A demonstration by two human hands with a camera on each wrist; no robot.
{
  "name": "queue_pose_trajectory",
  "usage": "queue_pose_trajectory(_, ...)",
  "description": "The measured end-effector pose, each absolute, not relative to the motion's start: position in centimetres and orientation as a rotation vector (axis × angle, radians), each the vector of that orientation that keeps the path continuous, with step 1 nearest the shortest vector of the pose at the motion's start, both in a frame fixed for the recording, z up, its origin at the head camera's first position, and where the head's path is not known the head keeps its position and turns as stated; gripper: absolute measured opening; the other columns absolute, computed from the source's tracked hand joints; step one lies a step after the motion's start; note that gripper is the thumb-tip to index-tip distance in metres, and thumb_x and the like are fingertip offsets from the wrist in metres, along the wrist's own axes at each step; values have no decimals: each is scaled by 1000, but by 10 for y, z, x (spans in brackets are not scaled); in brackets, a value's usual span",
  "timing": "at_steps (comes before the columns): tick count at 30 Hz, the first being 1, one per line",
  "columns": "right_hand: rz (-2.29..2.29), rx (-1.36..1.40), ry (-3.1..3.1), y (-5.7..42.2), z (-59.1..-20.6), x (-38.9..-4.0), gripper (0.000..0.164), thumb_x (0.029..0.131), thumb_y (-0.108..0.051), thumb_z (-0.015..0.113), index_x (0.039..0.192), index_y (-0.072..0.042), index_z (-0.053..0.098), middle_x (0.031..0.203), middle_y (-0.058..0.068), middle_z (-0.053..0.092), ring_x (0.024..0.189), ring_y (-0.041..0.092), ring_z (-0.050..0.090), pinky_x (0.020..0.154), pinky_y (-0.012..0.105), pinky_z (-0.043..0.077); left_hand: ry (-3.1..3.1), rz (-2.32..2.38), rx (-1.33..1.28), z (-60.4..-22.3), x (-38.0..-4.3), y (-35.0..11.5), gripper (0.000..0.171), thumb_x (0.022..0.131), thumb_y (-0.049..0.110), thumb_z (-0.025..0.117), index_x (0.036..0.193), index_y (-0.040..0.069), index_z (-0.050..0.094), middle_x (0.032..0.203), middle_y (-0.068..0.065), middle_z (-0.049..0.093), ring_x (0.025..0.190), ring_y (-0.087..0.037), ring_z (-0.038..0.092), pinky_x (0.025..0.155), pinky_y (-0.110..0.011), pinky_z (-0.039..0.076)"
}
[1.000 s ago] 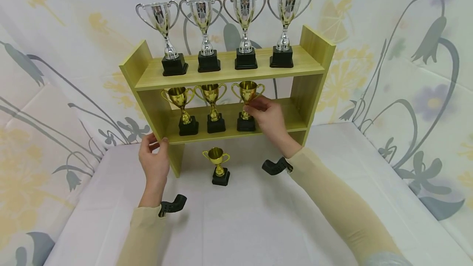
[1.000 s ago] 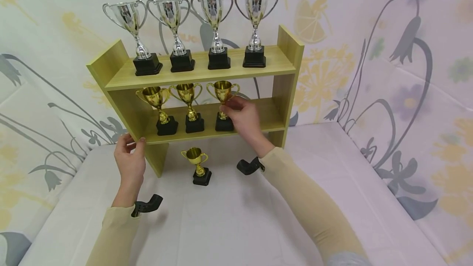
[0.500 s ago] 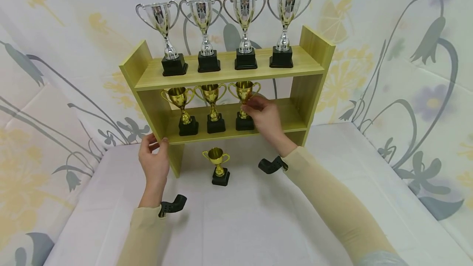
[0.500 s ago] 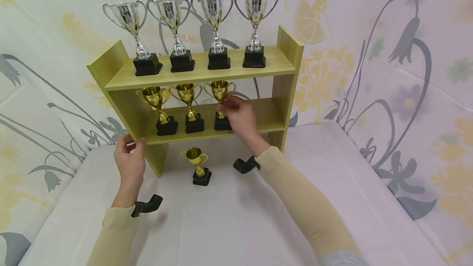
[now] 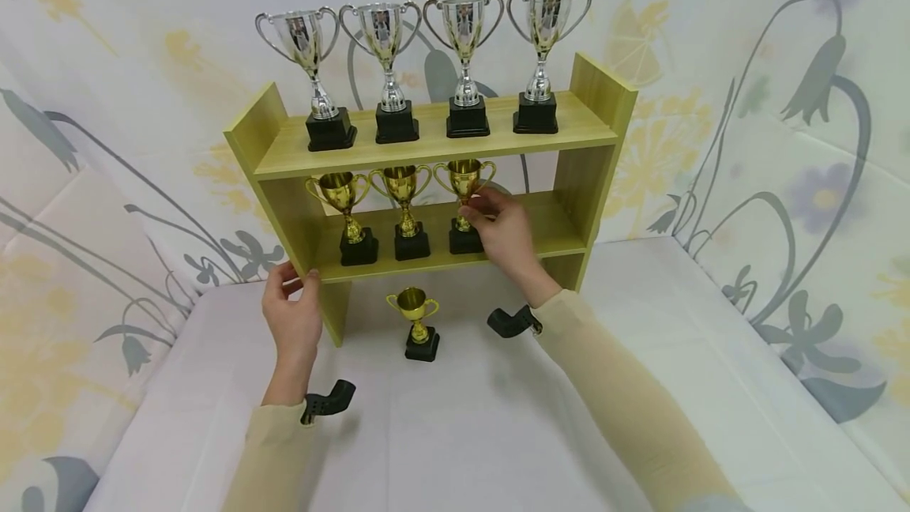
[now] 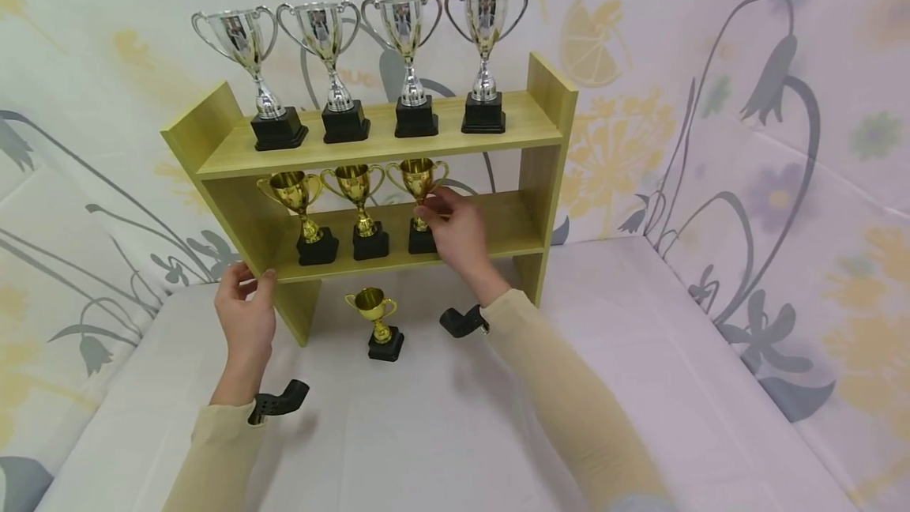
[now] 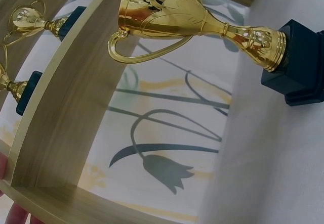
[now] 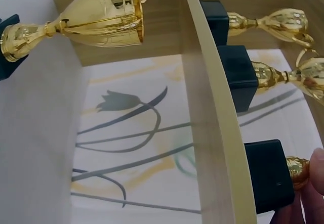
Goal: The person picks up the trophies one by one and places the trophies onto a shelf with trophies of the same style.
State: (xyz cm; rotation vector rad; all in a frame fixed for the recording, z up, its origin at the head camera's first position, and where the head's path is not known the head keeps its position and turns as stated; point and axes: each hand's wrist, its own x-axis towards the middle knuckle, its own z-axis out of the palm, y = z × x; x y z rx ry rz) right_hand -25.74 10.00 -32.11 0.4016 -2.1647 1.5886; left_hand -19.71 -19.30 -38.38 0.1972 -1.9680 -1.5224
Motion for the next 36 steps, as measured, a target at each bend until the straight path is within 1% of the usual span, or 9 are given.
queue_pose_trajectory(5,1579,380,-2153,99,-322,-257,21,92,-10,71,110,0,70,102,16,71,97,29,68,86,41,54,-1949,-1539,184,-384,-197,-192,28,98,17,59,122,2,61,104,3,54,98,-12,51,77,-21,49)
queue_pose_trajectory(13,1590,339,-2134,95,-324,-256,21,92,-11,71,110,1,71,104,15,70,98,27,67,83,41,54,-1963,-1532,188,-385,-198,-194,29,99,18,58,124,2,60,107,0,54,99,-12,51,78,-20,49)
queue_pose_trajectory(21,1669,311,-2089,92,-325,-252,27,92,-9,71,116,2,69,110,16,70,102,28,67,83,38,54,-1961,-1543,196,-383,-196,-193,30,98,17,59,125,3,60,106,3,53,99,-11,51,79,-22,49)
queue_pose_trajectory(28,1767,307,-1995,89,-326,-250,28,90,-5,73,116,2,69,109,18,70,102,29,67,83,36,54,-1963,-1535,195,-384,-197,-194,29,98,17,59,124,2,60,108,0,54,98,-12,51,78,-21,49)
queue_pose_trajectory(32,1799,296,-1963,89,-327,-249,30,89,-5,74,117,3,69,111,18,70,104,29,67,85,37,54,-1958,-1524,189,-385,-198,-194,29,98,16,59,123,2,60,108,-2,55,99,-13,52,77,-19,49)
queue_pose_trajectory(36,1811,285,-1960,90,-328,-250,33,89,-6,74,120,3,68,111,19,70,105,29,67,85,34,54,-1961,-1525,189,-385,-199,-194,29,98,16,59,123,3,60,109,-3,55,99,-13,51,77,-19,49)
